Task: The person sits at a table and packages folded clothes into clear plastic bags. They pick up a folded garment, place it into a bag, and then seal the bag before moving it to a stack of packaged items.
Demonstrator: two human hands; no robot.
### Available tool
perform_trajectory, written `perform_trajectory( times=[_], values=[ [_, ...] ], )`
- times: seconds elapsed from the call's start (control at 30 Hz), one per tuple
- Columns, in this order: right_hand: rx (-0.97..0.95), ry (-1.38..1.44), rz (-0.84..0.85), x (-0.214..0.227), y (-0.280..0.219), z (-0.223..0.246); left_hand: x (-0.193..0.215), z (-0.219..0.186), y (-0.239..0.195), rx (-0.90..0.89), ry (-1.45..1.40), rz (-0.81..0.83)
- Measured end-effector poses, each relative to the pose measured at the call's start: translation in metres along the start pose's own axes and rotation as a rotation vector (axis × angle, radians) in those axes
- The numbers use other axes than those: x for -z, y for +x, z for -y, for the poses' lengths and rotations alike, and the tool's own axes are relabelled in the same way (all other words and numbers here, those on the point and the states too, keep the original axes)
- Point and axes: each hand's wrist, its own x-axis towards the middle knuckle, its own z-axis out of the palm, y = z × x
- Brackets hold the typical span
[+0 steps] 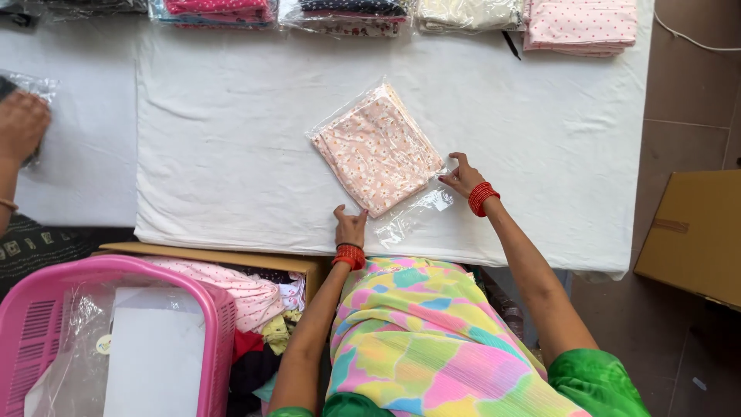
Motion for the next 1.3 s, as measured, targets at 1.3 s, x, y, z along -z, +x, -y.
perform_trajectory(
  times=[1.3],
  values=[
    [1.182, -0.482, -0.234, -0.054, 0.001, -0.040, -0.098, 0.017, 0.008, 0.611, -1.295, -0.450]
  ],
)
